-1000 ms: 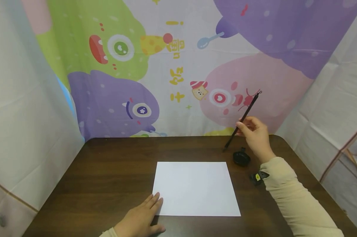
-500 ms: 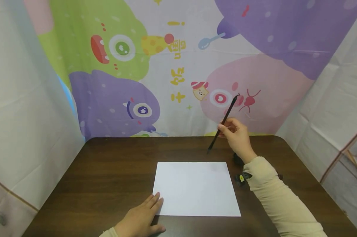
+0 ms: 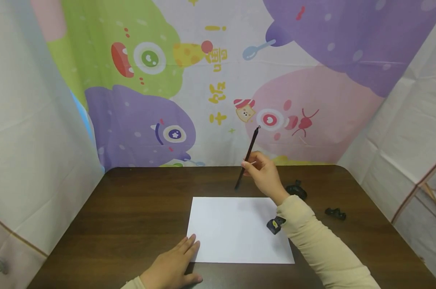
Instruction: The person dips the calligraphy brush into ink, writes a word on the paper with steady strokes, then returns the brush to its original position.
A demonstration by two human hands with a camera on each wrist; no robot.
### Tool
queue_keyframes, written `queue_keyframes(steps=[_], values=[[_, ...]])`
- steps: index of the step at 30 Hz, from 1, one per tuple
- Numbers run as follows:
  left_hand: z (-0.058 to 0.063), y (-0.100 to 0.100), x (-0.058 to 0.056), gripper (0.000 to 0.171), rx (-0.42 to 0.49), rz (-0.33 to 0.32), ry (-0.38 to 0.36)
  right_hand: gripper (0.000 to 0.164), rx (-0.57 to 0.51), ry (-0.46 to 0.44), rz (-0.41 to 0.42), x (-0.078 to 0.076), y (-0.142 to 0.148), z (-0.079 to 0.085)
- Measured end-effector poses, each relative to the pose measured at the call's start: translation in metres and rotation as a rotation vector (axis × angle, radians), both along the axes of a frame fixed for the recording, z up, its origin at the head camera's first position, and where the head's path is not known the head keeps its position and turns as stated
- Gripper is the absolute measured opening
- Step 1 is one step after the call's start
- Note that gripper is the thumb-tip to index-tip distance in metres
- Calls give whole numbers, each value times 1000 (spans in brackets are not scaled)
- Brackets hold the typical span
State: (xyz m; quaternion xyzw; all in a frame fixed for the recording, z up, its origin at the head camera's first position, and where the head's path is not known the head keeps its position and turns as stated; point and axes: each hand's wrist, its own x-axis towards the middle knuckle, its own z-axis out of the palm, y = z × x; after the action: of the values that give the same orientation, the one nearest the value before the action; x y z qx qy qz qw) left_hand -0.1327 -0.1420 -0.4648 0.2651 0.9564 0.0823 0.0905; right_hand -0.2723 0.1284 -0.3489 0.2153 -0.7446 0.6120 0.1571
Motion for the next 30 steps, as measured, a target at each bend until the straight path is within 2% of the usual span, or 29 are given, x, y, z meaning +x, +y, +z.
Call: queue_keyframes(steps=[6, 15, 22, 30], values=[[-1, -1, 1, 85, -2, 2, -5, 11, 27, 19, 32, 4, -19, -8], [-2, 1, 0, 85, -12, 27, -56, 12, 54, -28, 64, 8, -38, -22], [-1, 3, -2, 84, -29, 26, -55, 12, 39, -37, 84, 9, -47, -31], [0, 3, 0, 82, -17, -26, 30, 14, 48, -31, 90, 13, -55, -32]])
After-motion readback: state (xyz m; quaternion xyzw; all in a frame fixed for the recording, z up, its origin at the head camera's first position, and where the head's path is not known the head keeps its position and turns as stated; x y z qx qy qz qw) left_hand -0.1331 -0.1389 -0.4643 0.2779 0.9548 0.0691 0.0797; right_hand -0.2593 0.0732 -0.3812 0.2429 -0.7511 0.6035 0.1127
